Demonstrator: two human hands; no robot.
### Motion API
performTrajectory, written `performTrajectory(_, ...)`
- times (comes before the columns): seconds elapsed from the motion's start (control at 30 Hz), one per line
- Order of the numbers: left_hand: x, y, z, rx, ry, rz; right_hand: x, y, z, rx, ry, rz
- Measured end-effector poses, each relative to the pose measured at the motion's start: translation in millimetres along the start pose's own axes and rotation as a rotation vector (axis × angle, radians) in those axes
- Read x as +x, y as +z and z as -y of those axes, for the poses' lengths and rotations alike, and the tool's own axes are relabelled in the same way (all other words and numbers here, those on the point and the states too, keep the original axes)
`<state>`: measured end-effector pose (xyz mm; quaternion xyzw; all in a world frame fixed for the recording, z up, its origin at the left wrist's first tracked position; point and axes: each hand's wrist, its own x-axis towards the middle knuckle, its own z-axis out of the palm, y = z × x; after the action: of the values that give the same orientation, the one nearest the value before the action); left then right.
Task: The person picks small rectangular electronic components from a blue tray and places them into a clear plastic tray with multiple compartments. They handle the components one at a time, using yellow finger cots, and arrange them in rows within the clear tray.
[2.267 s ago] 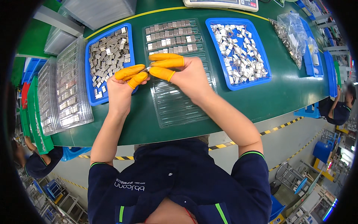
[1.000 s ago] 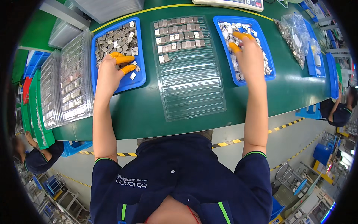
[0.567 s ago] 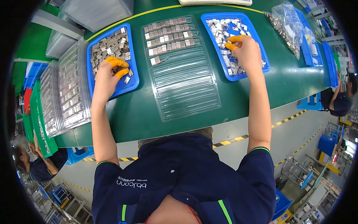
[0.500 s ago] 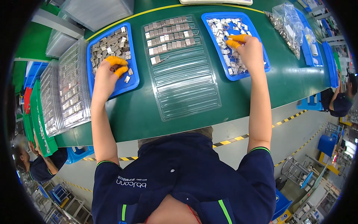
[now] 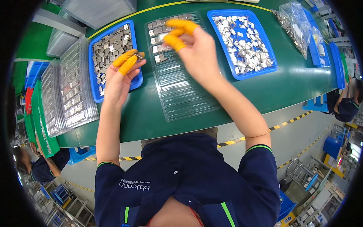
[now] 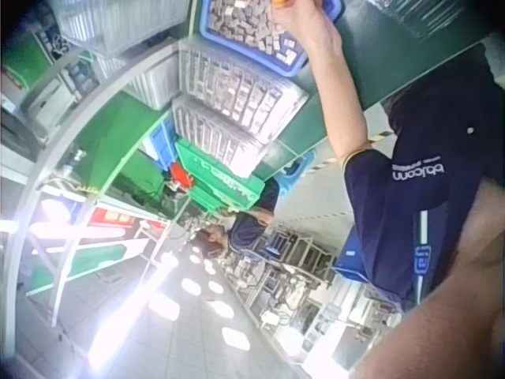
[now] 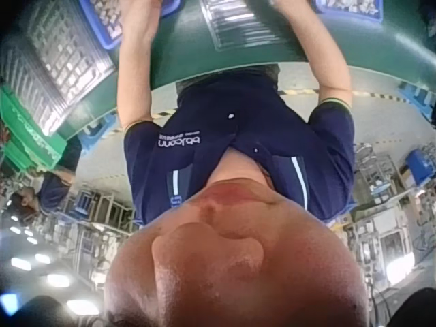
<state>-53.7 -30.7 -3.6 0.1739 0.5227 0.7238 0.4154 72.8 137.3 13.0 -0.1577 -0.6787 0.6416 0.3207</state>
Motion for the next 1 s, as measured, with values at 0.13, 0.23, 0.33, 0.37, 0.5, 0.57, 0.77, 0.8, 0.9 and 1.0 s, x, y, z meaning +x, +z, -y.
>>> performTrajectory(0.13, -4, 7, 4, -0.039, 0.021, -0.047, -20, 18, 1, 0.123, 0.133, 0.026)
performTrajectory(0.23, -4, 9, 4, -0.08, 0.0, -0.008, -24, 23, 2, 0.083, 0.1, 0.015)
performTrajectory(0.33, -5, 4, 7, -0.171, -0.016, 0.001, -24, 23, 7, 0.137, 0.179, 0.016)
performTrajectory(0.37, -5, 6, 6, -0.153, -0.012, 0.003, -24, 22, 8, 0.164, 0.211, 0.022)
performTrajectory(0.5, -6, 13, 4, -0.048, 0.006, 0.001, -26, 24, 4, 0.107, 0.188, 0.013)
performTrajectory(0.57, -7, 14, 4, -0.016, 0.018, -0.007, -27, 24, 5, 0.107, 0.185, 0.013)
performTrajectory(0.77, -7, 15, 7, -0.035, 0.028, -0.026, -28, 22, 3, 0.168, 0.181, -0.005)
performTrajectory(0.8, -7, 16, 5, -0.042, 0.026, -0.026, -28, 21, 2, 0.183, 0.19, -0.004)
performTrajectory(0.9, -7, 15, 6, -0.04, 0.026, -0.024, -29, 23, 5, 0.155, 0.176, -0.006)
performTrajectory(1.0, -7, 15, 5, -0.036, 0.026, -0.018, -28, 22, 4, 0.171, 0.181, -0.005)
